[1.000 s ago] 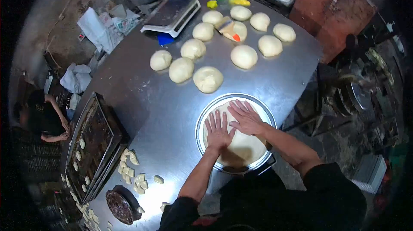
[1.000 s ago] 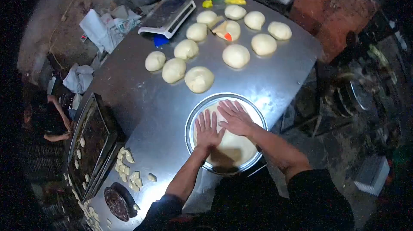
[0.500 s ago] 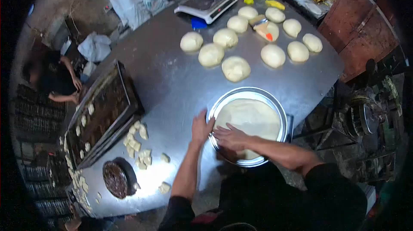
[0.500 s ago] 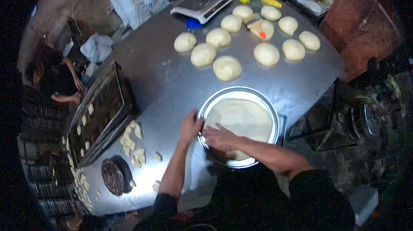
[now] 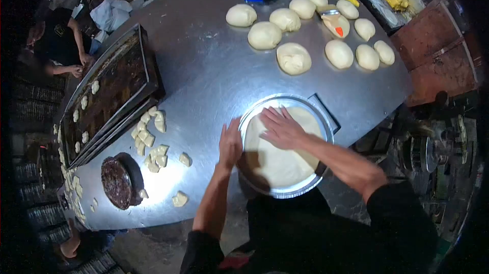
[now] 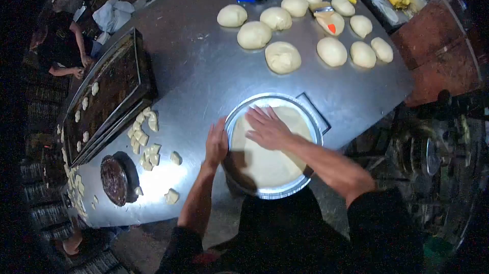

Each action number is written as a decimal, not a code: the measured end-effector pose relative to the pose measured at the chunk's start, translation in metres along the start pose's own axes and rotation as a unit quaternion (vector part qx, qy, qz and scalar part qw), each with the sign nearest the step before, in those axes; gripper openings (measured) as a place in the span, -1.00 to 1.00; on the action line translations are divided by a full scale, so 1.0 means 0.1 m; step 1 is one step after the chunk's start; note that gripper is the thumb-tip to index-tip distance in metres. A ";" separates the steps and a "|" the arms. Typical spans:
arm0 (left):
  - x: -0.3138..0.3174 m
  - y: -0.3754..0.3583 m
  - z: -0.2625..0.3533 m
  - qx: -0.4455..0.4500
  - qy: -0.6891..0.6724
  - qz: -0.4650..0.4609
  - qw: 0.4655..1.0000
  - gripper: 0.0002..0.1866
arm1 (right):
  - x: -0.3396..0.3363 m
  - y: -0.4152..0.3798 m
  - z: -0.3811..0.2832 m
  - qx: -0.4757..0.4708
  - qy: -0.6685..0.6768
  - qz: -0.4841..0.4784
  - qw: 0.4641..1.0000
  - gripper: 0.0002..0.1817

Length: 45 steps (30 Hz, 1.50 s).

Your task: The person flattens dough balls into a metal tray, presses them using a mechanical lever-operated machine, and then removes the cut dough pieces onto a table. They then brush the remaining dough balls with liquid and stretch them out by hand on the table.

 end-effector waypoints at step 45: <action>0.70 0.07 0.96 0.069 0.234 -0.054 0.968 -0.33 | -0.01 -0.88 0.64 0.083 -0.026 0.226 0.970 -0.35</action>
Point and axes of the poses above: each hand's wrist, its own y-axis towards the middle knuckle, its own x-axis out of the palm, z = x × y, the point moved 8 cm from there along y, towards the middle knuckle, and after that the axes turned 1 degree about x, right-handed, at the moved point
